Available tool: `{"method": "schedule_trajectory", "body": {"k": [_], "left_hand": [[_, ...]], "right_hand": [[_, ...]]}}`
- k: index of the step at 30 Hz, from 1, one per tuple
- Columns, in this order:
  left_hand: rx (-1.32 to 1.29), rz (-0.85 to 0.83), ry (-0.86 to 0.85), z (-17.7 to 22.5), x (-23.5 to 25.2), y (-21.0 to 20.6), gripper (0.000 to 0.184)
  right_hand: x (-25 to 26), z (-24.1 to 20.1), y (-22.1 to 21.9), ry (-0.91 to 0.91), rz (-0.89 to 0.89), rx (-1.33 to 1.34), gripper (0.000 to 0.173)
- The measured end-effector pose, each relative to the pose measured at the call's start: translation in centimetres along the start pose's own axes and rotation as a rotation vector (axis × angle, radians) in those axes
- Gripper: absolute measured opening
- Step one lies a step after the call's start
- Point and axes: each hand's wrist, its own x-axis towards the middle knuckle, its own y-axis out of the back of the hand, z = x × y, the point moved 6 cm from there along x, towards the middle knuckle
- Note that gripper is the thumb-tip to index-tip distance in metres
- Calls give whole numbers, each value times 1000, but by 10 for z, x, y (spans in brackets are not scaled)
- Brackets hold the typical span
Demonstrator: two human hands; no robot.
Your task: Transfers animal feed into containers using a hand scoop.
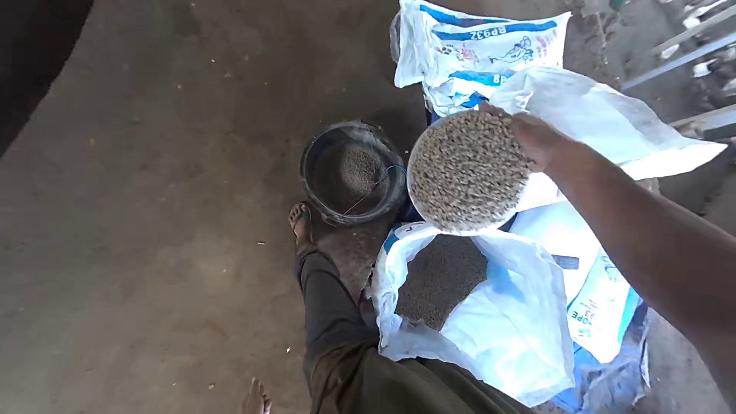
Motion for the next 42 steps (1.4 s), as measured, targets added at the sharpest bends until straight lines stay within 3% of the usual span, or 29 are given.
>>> {"method": "schedule_trajectory", "body": {"k": [2, 4, 9, 13, 16, 18, 20, 23, 25, 27, 29, 33, 36, 42], "left_hand": [[-17, -2, -51, 26, -11, -4, 51], [2, -10, -102, 63, -29, -5, 50], [-104, -36, -453, 138, -55, -10, 44], [-136, -268, -751, 207, -125, -42, 40], [52, -497, -1063, 242, -178, -77, 42], [238, -611, -1176, 258, -215, -108, 68], [440, -700, -1182, 264, -245, -141, 91], [635, -807, -1089, 261, -280, -185, 78], [694, -817, -1007, 256, -297, -204, 65], [709, -771, -1026, 254, -309, -214, 50], [719, -722, -1090, 252, -316, -218, 39], [744, -743, -1197, 246, -328, -223, 37], [666, -815, -1271, 242, -328, -225, 34], [478, -958, -1315, 236, -329, -229, 28]], "right_hand": [[23, -23, -9, 57, 91, -272, 72], [43, -38, -28, 121, 123, -476, 78], [75, -34, -95, 275, 182, -774, 48], [73, -16, -114, 492, 316, -869, 47], [41, -4, -90, 893, 453, -740, 39], [-9, -7, -59, 1030, 500, -632, 44], [-84, -15, -27, 1047, 534, -599, 48], [-212, -12, -7, 862, 444, -803, 49], [-244, 22, -30, 695, 312, -787, 48], [-210, 89, -72, 425, 142, -738, 40], [-142, 179, -105, 109, 44, -657, 41], [-47, 323, -117, -152, 359, -485, 42], [-12, 355, -134, -226, 384, -363, 46], [20, 398, -204, -330, 35, -99, 47]]}}
